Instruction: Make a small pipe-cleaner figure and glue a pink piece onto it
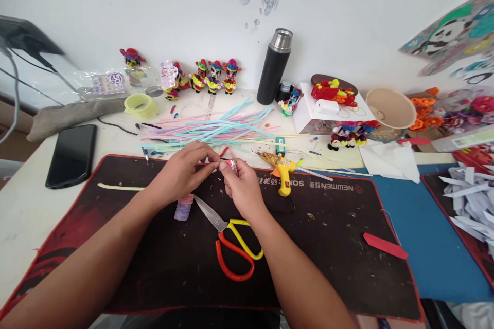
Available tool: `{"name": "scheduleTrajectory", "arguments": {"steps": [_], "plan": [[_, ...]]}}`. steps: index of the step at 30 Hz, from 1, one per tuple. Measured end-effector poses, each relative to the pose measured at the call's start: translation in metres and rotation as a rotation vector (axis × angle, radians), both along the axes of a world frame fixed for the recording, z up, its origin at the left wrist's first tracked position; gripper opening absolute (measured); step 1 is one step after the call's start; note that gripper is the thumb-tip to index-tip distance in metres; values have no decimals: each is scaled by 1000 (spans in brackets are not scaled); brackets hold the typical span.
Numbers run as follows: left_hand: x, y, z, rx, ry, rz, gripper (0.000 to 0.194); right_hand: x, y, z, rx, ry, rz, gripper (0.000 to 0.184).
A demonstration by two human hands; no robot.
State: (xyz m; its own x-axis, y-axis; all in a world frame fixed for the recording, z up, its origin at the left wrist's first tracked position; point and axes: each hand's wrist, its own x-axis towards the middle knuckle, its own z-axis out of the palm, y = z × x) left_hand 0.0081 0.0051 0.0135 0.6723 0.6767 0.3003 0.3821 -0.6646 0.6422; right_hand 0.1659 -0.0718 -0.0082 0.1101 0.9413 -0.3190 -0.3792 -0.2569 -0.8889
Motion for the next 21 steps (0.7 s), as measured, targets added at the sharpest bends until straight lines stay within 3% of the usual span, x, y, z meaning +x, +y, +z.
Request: {"name": "scheduleTrajectory", "arguments": {"steps": [6, 21], "plan": [[-4, 3, 4, -102, 6, 11, 11, -1, -1, 0, 2, -12, -15, 41], [-6, 4, 6, -137, 0, -17, 12, -2, -2, 0, -5, -1, -5, 45]]}}
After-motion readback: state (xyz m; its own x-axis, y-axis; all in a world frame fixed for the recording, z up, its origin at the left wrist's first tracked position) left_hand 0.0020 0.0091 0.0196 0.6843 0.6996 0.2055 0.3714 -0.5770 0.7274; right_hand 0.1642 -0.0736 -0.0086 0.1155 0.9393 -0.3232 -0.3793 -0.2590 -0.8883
